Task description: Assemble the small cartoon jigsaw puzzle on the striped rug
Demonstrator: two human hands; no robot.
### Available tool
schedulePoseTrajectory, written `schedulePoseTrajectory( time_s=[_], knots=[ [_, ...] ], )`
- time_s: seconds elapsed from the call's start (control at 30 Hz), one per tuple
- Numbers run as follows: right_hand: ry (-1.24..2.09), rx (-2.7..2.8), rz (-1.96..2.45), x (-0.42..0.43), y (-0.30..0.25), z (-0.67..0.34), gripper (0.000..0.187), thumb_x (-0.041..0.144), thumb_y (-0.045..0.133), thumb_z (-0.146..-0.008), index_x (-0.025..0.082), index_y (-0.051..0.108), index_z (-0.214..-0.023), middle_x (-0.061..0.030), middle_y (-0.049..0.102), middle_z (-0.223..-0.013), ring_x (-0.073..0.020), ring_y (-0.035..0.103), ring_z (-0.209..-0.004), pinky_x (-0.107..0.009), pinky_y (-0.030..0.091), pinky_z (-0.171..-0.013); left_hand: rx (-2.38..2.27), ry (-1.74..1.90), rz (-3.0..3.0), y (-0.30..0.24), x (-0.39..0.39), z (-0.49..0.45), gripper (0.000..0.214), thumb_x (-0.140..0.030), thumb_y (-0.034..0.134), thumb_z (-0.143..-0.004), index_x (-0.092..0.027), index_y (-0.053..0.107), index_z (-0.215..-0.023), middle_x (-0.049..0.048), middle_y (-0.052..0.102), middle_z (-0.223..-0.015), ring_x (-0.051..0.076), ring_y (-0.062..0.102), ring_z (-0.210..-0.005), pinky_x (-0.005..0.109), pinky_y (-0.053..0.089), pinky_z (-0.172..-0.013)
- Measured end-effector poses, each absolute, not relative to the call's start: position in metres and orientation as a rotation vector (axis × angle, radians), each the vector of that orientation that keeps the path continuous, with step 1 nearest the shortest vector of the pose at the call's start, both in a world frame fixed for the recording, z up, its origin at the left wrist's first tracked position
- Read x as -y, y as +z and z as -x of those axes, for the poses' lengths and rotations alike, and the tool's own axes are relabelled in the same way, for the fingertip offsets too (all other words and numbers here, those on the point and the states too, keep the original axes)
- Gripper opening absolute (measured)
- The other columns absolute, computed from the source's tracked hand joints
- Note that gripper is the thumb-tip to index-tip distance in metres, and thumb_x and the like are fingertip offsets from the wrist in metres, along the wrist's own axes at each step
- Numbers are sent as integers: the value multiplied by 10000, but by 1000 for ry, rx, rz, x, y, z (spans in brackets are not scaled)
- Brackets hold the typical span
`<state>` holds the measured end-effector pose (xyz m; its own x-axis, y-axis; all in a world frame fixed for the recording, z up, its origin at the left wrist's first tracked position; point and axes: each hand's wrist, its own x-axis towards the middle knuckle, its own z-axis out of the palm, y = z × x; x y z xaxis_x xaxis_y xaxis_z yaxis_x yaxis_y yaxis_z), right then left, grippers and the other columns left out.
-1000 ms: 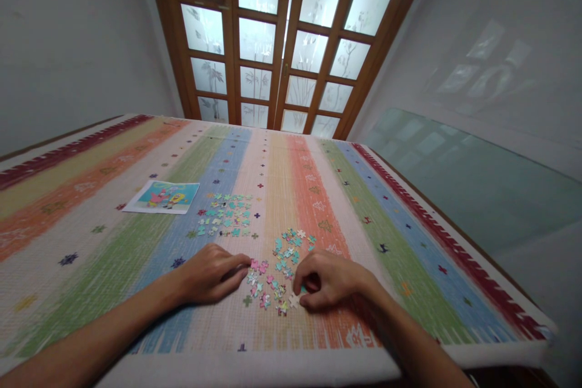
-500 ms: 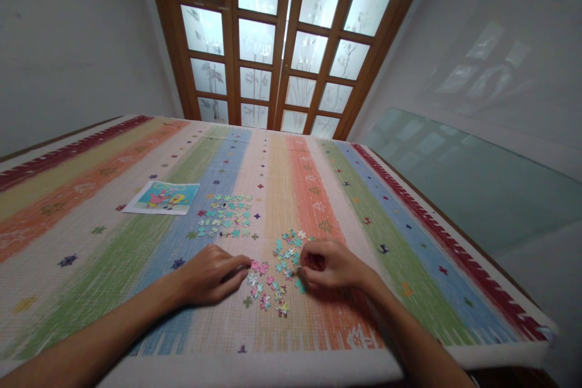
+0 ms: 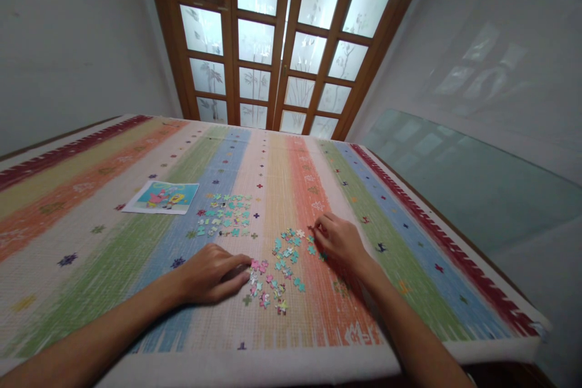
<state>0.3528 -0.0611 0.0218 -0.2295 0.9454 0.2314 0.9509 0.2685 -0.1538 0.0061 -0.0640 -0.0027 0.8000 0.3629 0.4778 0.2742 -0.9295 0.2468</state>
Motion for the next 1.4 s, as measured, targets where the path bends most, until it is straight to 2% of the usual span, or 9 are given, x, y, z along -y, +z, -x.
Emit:
schedulePoseTrajectory(
  time_s=[0.13,0.3,0.43,0.63,0.97,1.13,1.27,1.4],
  knots=[
    [31,2319,1782,61,24,-350,183,151,553,-879,174,734,-864,-83,708,-931,-175,591,-742,-284,309,-636,-503,814,-2775,-2,64,-9,214,-269,500,-1050,-161,650,-1158,-39,625,-569,125,572,-466,258,396,-472],
    [5,2219,1799,59,26,-351,196,142,544,-838,176,735,-857,-77,720,-904,-181,598,-743,-283,314,-635,-581,902,-2822,9,62,-29,262,-249,422,-1070,-157,666,-1083,38,685,-748,161,643,-648,285,460,-593],
    [-25,2175,1809,57,25,-353,195,153,538,-842,167,731,-857,-88,732,-896,-189,610,-747,-285,313,-628,-679,817,-2947,15,52,-54,298,-248,398,-1059,-159,678,-1113,66,651,-823,178,602,-706,283,448,-619],
    [-38,2151,1827,54,21,-356,202,156,536,-852,179,736,-865,-74,740,-913,-182,612,-756,-281,317,-631,-881,526,-2869,10,40,-82,310,-305,434,-1040,-184,696,-926,52,618,-787,185,584,-714,292,457,-662],
    [-59,2151,1834,54,19,-355,201,160,541,-851,187,740,-868,-70,745,-907,-184,619,-757,-286,318,-630,-1032,373,-2592,16,32,-86,135,-242,583,-974,-187,705,-992,83,733,-957,229,666,-872,343,505,-796],
    [-62,2155,1839,53,19,-355,190,167,544,-857,185,733,-862,-70,750,-915,-188,630,-773,-285,315,-631,-1099,354,-2537,19,31,-88,76,-224,658,-931,-193,700,-986,80,731,-935,233,661,-872,342,513,-795],
    [-75,2151,1839,53,19,-355,191,165,542,-861,182,732,-864,-70,750,-914,-191,635,-777,-286,316,-631,-1118,312,-2535,22,32,-89,85,-223,653,-938,-175,723,-952,114,735,-994,263,673,-917,374,509,-820],
    [-79,2151,1847,53,19,-355,198,166,540,-860,186,736,-874,-70,753,-918,-190,634,-772,-285,319,-631,-1148,267,-2515,27,34,-91,83,-214,662,-926,-173,728,-896,111,734,-961,262,673,-905,366,496,-809]
  ],
)
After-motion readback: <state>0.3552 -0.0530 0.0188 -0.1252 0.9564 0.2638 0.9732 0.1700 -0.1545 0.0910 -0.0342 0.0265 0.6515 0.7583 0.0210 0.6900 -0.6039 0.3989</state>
